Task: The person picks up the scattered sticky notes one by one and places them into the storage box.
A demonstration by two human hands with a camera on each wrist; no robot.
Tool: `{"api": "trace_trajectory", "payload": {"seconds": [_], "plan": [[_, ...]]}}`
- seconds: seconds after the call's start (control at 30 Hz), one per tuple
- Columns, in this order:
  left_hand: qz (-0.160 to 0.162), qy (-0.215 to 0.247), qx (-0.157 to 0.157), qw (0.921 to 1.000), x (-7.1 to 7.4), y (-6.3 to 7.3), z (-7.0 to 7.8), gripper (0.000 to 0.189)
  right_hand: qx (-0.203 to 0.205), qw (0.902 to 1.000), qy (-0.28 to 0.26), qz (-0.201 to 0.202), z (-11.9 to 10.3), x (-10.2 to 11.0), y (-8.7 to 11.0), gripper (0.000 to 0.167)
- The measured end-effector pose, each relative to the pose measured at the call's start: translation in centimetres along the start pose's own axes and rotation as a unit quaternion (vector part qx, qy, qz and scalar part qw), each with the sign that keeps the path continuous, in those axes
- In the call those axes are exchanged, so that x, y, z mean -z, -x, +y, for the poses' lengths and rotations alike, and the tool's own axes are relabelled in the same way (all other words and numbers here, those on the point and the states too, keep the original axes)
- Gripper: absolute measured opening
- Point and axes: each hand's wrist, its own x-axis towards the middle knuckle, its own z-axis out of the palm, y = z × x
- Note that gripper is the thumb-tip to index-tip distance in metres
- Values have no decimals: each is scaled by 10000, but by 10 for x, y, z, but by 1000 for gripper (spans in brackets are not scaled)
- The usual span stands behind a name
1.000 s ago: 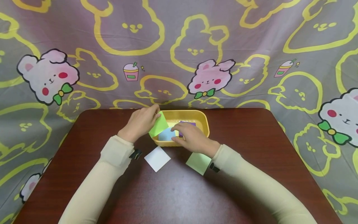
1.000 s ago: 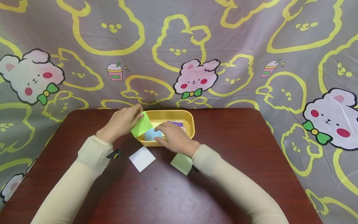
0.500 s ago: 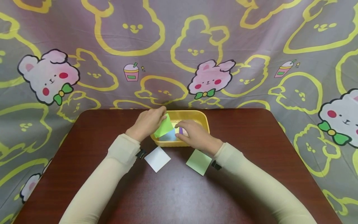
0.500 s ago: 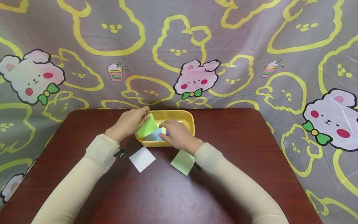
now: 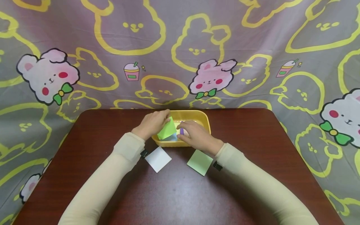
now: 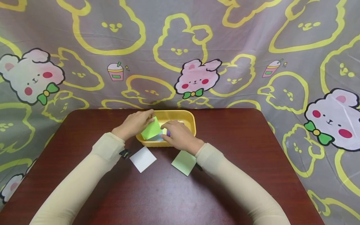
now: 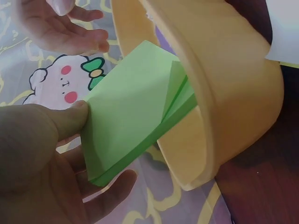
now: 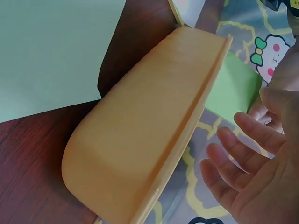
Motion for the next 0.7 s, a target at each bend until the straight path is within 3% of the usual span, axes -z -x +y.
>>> {"api": "trace_trajectory", "payload": {"seconds": [0.2, 0.4, 0.7], "plan": [[-87, -46, -4, 10000, -7, -6, 0, 13, 39, 10000, 40, 27, 3, -2, -1, 35], [-373, -70, 36, 9993, -15, -11, 1, 13, 39, 10000, 20, 36, 5, -3, 0, 34], [-502, -156, -130, 9985, -26, -14, 3, 14, 80, 9999, 4, 66, 8, -6, -1, 33]]}}
